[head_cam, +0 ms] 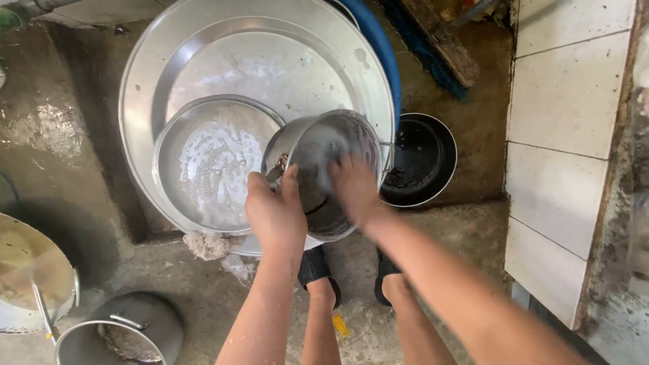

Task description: Scrubbing pots, pans, and large trays with a scouring pad and soap.

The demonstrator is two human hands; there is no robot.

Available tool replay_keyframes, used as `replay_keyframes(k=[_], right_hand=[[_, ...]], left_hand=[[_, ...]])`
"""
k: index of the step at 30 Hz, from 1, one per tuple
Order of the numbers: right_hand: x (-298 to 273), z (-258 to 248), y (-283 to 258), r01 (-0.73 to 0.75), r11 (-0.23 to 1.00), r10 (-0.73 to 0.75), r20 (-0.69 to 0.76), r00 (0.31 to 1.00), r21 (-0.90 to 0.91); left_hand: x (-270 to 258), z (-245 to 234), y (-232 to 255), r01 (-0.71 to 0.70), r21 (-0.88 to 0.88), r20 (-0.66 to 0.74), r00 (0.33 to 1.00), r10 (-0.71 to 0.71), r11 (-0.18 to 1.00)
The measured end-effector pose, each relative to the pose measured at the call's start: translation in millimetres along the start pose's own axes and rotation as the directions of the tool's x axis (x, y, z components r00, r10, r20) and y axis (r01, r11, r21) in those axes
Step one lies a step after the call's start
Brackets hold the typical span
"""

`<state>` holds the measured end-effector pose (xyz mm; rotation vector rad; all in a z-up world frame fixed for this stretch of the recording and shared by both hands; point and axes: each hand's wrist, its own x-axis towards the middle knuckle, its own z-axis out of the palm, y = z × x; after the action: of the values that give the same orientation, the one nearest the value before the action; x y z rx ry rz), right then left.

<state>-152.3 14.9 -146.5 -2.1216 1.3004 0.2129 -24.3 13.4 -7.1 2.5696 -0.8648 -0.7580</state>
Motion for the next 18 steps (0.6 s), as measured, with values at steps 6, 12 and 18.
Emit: replay_keyframes(k=[6, 12, 18], right_hand=[[24, 37, -79, -0.269, -0.055, 0.120, 0.274, 0.954, 0.962], [58, 61, 11, -0.021, 0.962, 0.112, -0.325, 0.939, 0.271], [7, 13, -75, -0.292, 0.294, -0.053, 0.320, 0.946, 0.910]], left_hand=[[-1, 2, -17, 0.032, -0.132, -0.049, 0.998, -0.039, 0.991], [3, -3, -13, 0.087, -0.043, 0.053, 0.995, -0.085, 0.995], [-5, 10, -26, 0.063, -0.072, -0.053, 0.996, -0.067, 0.995]])
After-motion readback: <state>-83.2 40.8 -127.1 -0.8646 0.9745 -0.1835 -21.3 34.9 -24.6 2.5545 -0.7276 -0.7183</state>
